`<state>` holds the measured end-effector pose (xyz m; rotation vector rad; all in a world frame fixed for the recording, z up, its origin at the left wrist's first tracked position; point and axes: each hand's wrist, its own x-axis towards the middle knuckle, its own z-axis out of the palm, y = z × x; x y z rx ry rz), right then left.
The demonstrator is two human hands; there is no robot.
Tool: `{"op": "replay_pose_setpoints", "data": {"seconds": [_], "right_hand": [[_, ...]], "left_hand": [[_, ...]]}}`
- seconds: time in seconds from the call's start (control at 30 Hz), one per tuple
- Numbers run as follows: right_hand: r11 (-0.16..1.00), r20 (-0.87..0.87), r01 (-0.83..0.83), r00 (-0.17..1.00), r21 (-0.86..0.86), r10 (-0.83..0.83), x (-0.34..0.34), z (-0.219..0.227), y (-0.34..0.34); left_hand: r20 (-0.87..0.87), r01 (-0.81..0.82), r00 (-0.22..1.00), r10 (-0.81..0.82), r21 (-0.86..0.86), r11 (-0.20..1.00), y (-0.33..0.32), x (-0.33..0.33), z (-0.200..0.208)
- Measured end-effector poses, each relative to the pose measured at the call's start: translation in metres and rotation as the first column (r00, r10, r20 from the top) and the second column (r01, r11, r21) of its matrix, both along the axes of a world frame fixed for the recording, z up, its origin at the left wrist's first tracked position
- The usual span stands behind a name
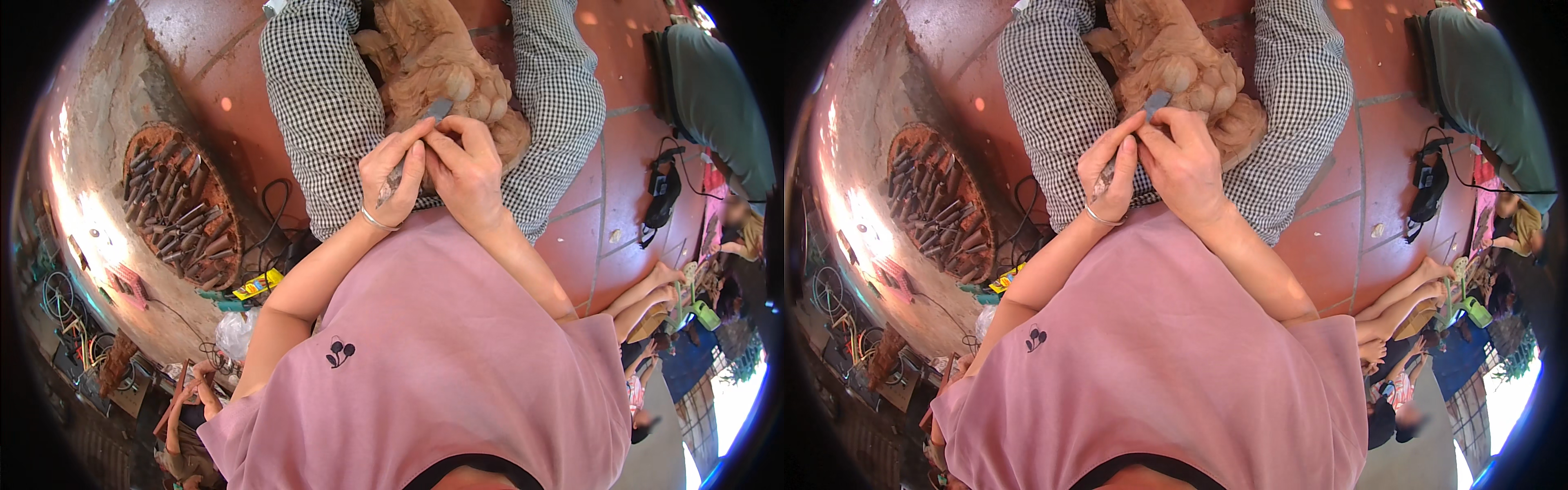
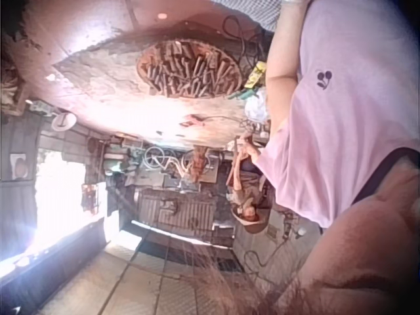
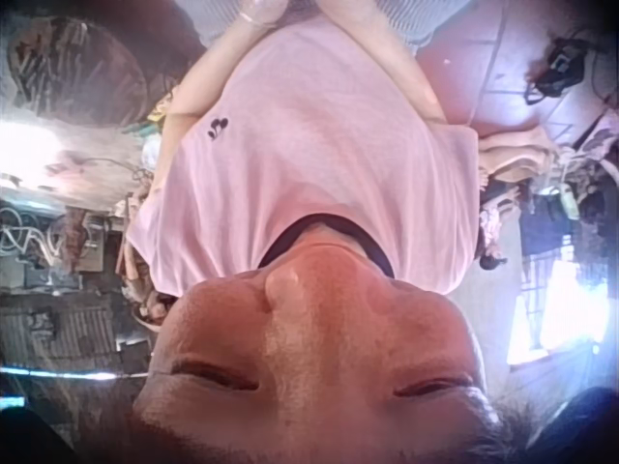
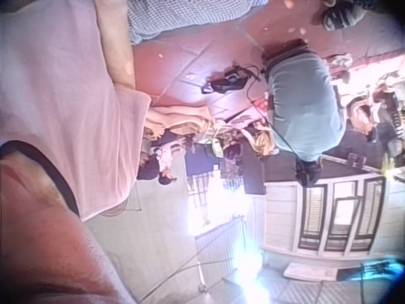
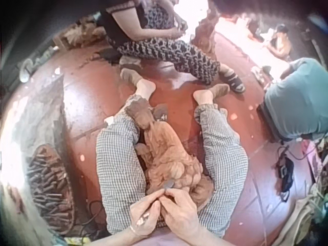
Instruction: The person sits on the floor and uses a carving knife to shape a large piece of wood resting on their lap. They repeatedly scrape and carve the surface, occasionally adjusting the wood's position and switching tools from a basket nearby.
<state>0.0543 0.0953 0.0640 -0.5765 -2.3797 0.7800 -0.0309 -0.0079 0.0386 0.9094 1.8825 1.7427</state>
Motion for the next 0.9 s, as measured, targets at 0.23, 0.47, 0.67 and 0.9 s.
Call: {"op": "replay_pose_setpoints", "data": {"seconds": [0.23,0.47,0.67,0.9], "right_hand": [[0.995,-0.051,0.016,0.999,0.096,-0.011,-0.002,-0.009,0.007],[0.992,-0.023,-0.077,0.997,0.103,0.08,0.004,-0.015,0.003],[0.991,-0.057,-0.024,0.998,0.128,0.032,0.0,-0.02,0.004],[0.99,-0.098,-0.13,0.986,0.049,0.134,0.011,-0.016,0.013]], "left_hand": [[-0.049,0.046,0.998,-0.044,0.022,0.999,0.004,-0.007,-0.005],[-0.177,0.107,0.979,-0.101,0.02,0.994,-0.01,-0.011,-0.009],[-0.231,0.102,0.968,-0.095,0.018,0.995,-0.004,-0.013,-0.012],[-0.305,0.135,0.946,-0.108,0.069,0.988,-0.005,-0.01,0.004]]}}
